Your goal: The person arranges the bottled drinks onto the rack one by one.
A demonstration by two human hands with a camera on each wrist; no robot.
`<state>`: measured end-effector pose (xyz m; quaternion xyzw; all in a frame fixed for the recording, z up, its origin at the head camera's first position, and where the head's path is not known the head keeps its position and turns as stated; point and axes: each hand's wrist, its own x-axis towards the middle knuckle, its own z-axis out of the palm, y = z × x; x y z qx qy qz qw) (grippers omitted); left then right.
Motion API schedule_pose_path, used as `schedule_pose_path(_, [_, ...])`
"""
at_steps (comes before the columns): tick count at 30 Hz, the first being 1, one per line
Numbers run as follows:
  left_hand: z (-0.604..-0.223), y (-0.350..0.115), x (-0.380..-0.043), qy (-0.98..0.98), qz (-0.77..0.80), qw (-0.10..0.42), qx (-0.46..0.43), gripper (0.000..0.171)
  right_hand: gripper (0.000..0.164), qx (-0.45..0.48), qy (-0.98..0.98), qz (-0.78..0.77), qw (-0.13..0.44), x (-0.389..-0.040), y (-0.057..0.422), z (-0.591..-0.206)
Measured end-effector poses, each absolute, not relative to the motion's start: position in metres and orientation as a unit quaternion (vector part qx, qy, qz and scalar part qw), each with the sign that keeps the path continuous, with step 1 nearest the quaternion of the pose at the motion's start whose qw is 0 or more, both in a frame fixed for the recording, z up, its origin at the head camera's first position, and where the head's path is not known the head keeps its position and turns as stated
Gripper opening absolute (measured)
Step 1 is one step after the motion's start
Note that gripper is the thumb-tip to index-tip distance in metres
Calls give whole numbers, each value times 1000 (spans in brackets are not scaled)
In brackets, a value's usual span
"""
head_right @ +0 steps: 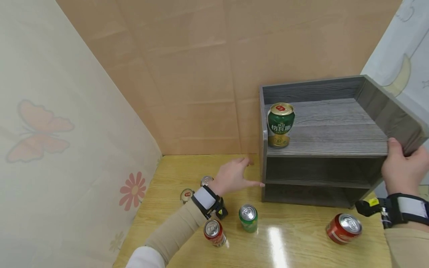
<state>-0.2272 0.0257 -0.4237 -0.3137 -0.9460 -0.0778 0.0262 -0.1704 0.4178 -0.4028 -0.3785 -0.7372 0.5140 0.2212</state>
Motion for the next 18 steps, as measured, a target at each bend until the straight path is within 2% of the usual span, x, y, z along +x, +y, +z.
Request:
schedule_pose_path(1, [-426, 26, -227, -945, -74, 24, -317, 91, 15, -381, -735, 516, 220, -170, 418, -403])
schedule_pose_path(3, [-431, 26, -226, -943, -64, 17, -326, 87, 27, -389, -732, 517, 212, -171, 418, -402])
schedule_pose_path(6, [-436, 26, -223, -942, -55, 1, -332, 84, 32, -395, -727, 522, 206, -171, 418, -402])
schedule_pose_path(10, [-441, 26, -221, -942, -46, -17, -331, 84, 12, -384, -731, 522, 214, -171, 418, -403])
schedule_pose_path(12, [-444, 25, -220, -942, -42, -22, -333, 84, 16, -387, -731, 520, 211, -171, 418, -403])
schedule_pose_path(15, [-451, 25, -220, -939, -37, -28, -341, 84, 36, -398, -728, 521, 202, -171, 418, -401])
schedule_pose_path(17, [-456, 25, -218, -937, -35, -37, -346, 85, 43, -402, -726, 522, 198, -171, 417, -400])
schedule_pose_path(18, [-459, 25, -218, -935, -35, -42, -350, 85, 42, -400, -726, 523, 198, -171, 417, -400])
